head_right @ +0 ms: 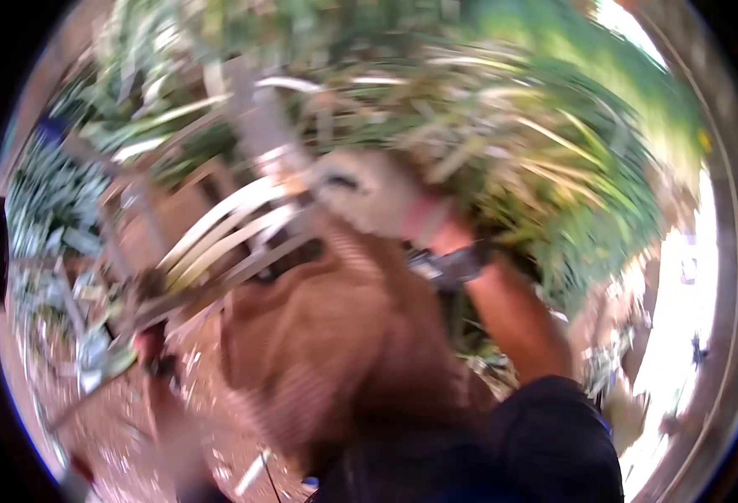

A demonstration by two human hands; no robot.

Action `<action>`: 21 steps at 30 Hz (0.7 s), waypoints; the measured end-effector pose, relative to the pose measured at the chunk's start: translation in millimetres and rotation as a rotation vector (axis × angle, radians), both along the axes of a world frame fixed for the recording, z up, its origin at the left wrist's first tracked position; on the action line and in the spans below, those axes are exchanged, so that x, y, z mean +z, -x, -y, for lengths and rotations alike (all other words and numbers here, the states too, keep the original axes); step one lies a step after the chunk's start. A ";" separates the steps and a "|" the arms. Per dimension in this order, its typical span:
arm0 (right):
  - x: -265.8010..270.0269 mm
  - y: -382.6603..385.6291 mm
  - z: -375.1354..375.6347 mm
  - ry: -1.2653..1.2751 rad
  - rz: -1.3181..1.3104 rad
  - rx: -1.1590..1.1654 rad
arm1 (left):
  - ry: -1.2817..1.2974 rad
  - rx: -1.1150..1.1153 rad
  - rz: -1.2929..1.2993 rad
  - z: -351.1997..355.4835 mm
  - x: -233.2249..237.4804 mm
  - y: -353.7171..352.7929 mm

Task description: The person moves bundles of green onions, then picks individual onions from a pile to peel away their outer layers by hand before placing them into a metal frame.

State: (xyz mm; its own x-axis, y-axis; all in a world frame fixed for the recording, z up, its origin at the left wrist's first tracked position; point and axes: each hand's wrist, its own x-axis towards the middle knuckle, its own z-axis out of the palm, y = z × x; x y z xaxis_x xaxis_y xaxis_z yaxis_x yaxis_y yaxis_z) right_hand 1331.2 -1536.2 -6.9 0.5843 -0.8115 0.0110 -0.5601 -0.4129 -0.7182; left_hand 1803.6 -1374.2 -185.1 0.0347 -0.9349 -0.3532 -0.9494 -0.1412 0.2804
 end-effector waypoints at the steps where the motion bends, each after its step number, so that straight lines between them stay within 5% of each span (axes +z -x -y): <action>1: -12.9 25.4 -19.8 -0.020 0.086 -0.125 | -0.166 0.046 0.240 18.5 40.0 39.9; 2: -13.2 47.8 -38.5 -0.239 0.072 -0.214 | 0.479 -0.071 -0.265 -5.7 -72.5 -38.5; 4: -33.6 90.8 -74.9 -0.298 -0.013 -0.348 | 0.387 -0.315 0.264 2.5 -93.8 -72.5; 5: -60.0 117.1 -93.4 -0.322 0.065 -0.430 | 0.313 -0.233 0.233 0.1 -100.7 -81.0; 10: -132.3 241.3 -164.8 -0.535 -0.145 -0.555 | 0.189 -0.088 0.225 -14.3 -27.8 -49.2; 14: -157.1 335.0 -172.5 -0.613 0.107 -0.821 | 0.062 0.056 0.251 -50.9 38.2 -8.9; 16: -172.2 386.7 -150.8 -0.340 0.339 -0.877 | -0.009 0.111 0.256 -66.3 68.3 28.1; 18: -185.1 439.0 -118.0 0.006 0.199 -0.862 | -0.085 0.154 0.268 -76.6 88.4 71.5; 20: -114.2 432.5 -68.4 -0.517 0.710 -1.525 | -0.161 0.172 0.263 -85.3 103.0 110.2; 21: -123.0 455.2 -51.5 -0.483 0.747 -1.535 | -0.199 0.175 0.261 -87.3 107.8 127.3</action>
State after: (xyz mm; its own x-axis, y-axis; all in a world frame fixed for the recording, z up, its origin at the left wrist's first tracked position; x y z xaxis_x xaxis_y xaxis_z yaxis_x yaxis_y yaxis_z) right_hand 876.1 -1484.7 -129.9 -0.6493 -0.5829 -0.4884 0.2697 0.4239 -0.8646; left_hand 1676.3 -1286.9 -77.3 0.3008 -0.8205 -0.4860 -0.9419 -0.3353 -0.0169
